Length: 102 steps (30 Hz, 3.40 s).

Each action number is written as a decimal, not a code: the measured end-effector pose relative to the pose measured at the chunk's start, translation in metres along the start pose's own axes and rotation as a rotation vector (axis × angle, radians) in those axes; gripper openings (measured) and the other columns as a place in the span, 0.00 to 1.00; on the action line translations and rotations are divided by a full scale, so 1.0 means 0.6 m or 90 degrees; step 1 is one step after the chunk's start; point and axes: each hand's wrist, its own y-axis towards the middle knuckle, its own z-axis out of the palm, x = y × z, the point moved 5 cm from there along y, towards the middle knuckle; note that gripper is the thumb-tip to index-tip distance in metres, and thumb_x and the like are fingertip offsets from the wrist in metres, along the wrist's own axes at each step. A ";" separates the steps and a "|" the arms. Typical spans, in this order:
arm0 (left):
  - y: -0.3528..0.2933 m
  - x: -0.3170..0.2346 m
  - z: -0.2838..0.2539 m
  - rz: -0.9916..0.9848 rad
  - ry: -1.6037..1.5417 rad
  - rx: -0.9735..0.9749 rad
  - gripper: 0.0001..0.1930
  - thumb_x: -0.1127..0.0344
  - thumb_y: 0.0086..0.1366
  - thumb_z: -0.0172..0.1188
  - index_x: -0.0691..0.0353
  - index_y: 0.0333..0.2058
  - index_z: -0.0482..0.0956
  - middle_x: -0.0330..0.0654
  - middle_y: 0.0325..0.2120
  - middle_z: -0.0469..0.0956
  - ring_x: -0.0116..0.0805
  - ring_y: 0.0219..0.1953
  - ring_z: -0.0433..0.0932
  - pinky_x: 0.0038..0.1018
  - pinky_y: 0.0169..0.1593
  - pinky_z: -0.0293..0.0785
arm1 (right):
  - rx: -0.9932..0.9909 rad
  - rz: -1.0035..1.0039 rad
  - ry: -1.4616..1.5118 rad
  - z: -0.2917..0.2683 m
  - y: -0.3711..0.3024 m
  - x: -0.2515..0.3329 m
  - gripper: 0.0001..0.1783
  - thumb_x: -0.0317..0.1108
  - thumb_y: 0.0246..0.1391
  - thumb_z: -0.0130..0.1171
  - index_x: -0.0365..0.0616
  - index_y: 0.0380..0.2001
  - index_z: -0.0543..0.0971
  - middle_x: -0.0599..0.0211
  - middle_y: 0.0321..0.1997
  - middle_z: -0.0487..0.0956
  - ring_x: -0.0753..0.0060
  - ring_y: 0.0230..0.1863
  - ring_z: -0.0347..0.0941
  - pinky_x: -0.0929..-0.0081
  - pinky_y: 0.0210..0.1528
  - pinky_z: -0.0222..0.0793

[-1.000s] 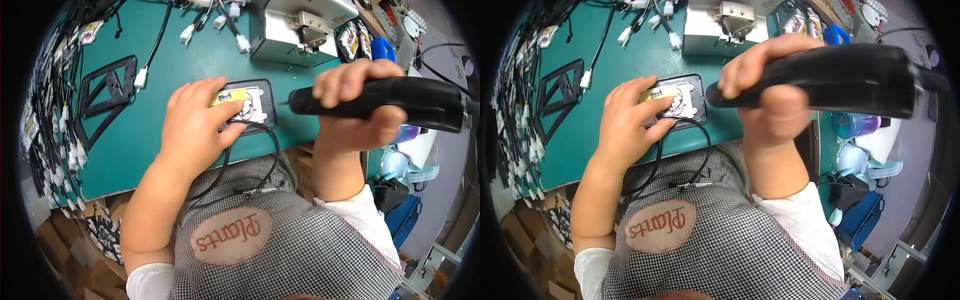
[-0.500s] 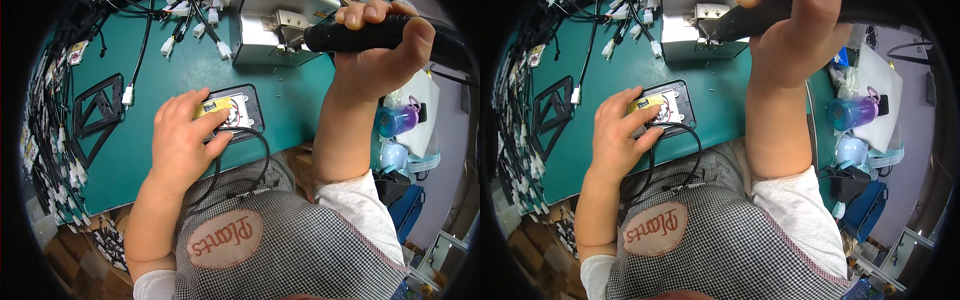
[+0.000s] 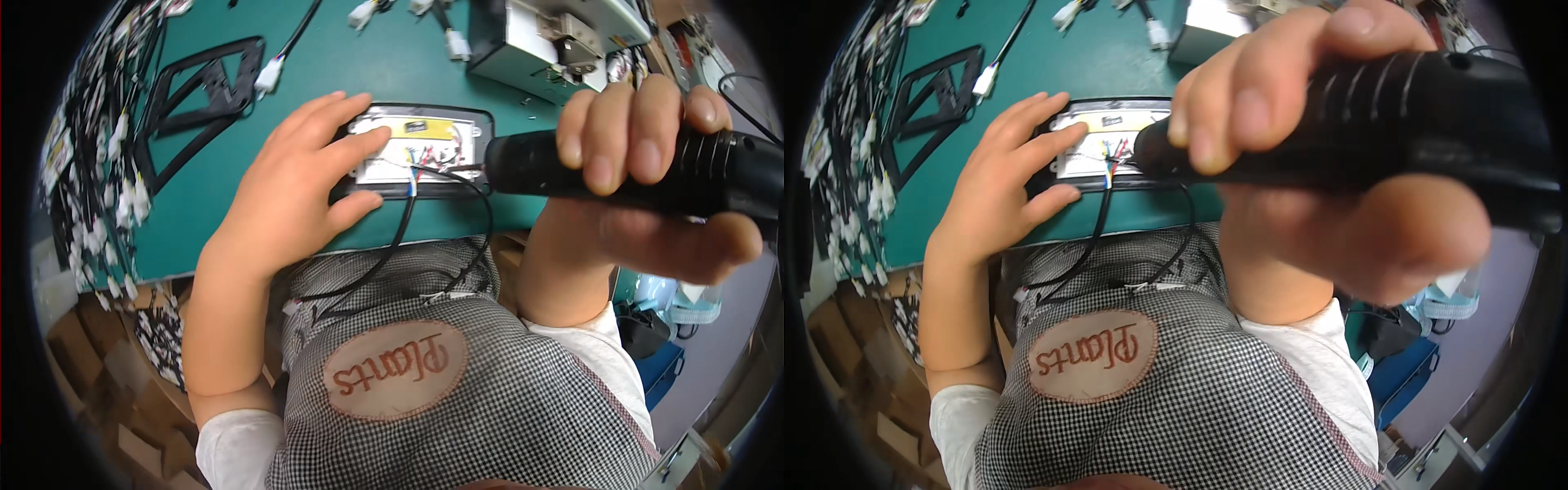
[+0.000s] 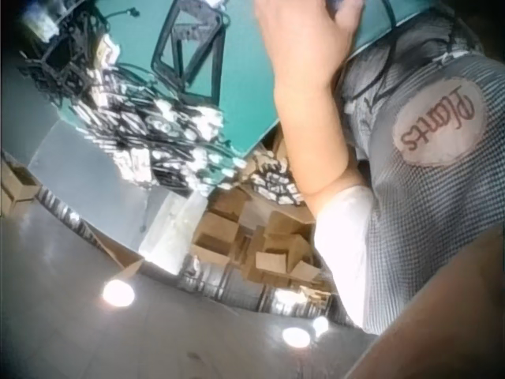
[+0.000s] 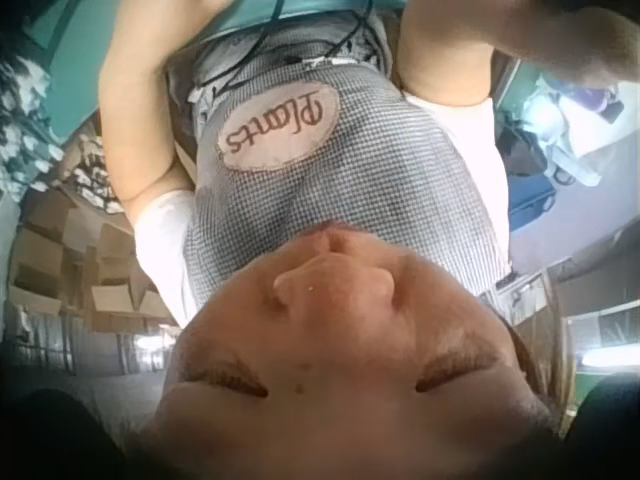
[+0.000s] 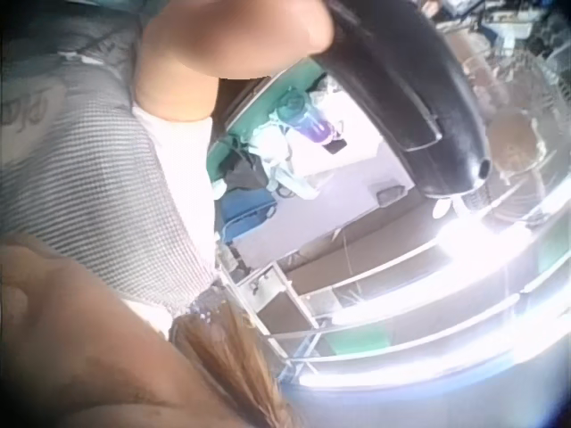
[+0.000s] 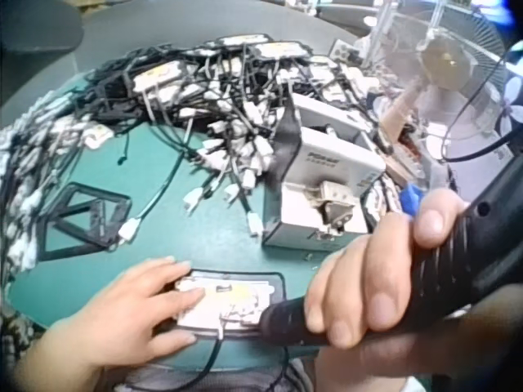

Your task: The person uses a handheld electric screwdriver to fasten screws into small electronic modules containing circuit boards and wires. They repeatedly pick up a module, secure it with the tool, and place it back on the green workbench among other similar units.

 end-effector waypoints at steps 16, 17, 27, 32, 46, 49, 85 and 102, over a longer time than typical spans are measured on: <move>-0.006 0.021 0.008 0.004 -0.116 -0.116 0.39 0.64 0.45 0.73 0.56 0.59 0.70 0.45 0.56 0.72 0.48 0.60 0.68 0.39 0.61 0.68 | -0.272 0.132 -0.225 0.106 0.016 -0.114 0.39 0.60 0.50 0.65 0.39 0.51 0.66 0.60 0.31 0.74 0.65 0.27 0.73 0.67 0.31 0.72; -0.006 0.020 0.009 0.011 -0.122 -0.115 0.39 0.64 0.45 0.73 0.56 0.59 0.70 0.45 0.56 0.72 0.48 0.60 0.67 0.39 0.61 0.68 | -0.255 0.132 -0.219 0.110 0.019 -0.110 0.39 0.60 0.50 0.66 0.39 0.50 0.66 0.60 0.30 0.74 0.65 0.26 0.73 0.67 0.30 0.72; -0.009 0.027 0.014 -0.012 -0.156 -0.078 0.40 0.64 0.45 0.74 0.55 0.60 0.69 0.45 0.59 0.69 0.48 0.62 0.64 0.40 0.62 0.66 | -0.026 0.006 -0.144 0.100 0.045 -0.143 0.38 0.58 0.49 0.68 0.39 0.47 0.65 0.62 0.27 0.74 0.70 0.23 0.71 0.72 0.25 0.71; -0.003 0.022 0.011 -0.010 -0.099 -0.038 0.41 0.61 0.44 0.75 0.55 0.59 0.70 0.45 0.59 0.68 0.49 0.63 0.63 0.41 0.62 0.66 | -0.109 0.005 -0.133 0.101 0.025 -0.133 0.37 0.58 0.50 0.67 0.40 0.47 0.64 0.61 0.27 0.73 0.68 0.22 0.71 0.70 0.26 0.71; -0.014 0.000 -0.131 0.147 0.144 -0.108 0.37 0.56 0.35 0.77 0.50 0.51 0.79 0.47 0.51 0.72 0.51 0.53 0.71 0.44 0.57 0.69 | -0.169 -0.106 0.192 0.056 0.056 -0.029 0.34 0.55 0.52 0.66 0.41 0.47 0.65 0.65 0.29 0.75 0.70 0.23 0.73 0.71 0.27 0.72; 0.040 -0.019 -0.246 0.265 0.269 -0.194 0.35 0.58 0.35 0.76 0.48 0.49 0.78 0.45 0.50 0.73 0.51 0.54 0.71 0.43 0.57 0.70 | -0.164 -0.135 0.239 0.044 0.056 0.018 0.33 0.54 0.53 0.67 0.41 0.47 0.66 0.68 0.27 0.75 0.74 0.21 0.74 0.74 0.25 0.73; 0.097 0.332 -0.512 -0.237 0.572 -0.337 0.11 0.56 0.61 0.59 0.49 0.40 0.83 0.44 0.36 0.83 0.50 0.40 0.80 0.42 0.44 0.75 | -0.369 0.047 0.217 0.037 0.052 -0.062 0.34 0.58 0.51 0.66 0.43 0.41 0.63 0.69 0.23 0.71 0.74 0.18 0.71 0.73 0.25 0.73; 0.042 0.121 -0.210 -0.263 0.028 -0.044 0.13 0.56 0.64 0.56 0.57 0.39 0.80 0.48 0.36 0.81 0.51 0.41 0.78 0.42 0.46 0.74 | -0.290 -0.002 0.276 -0.017 0.037 -0.069 0.27 0.50 0.59 0.61 0.40 0.46 0.63 0.69 0.26 0.65 0.78 0.21 0.64 0.78 0.25 0.66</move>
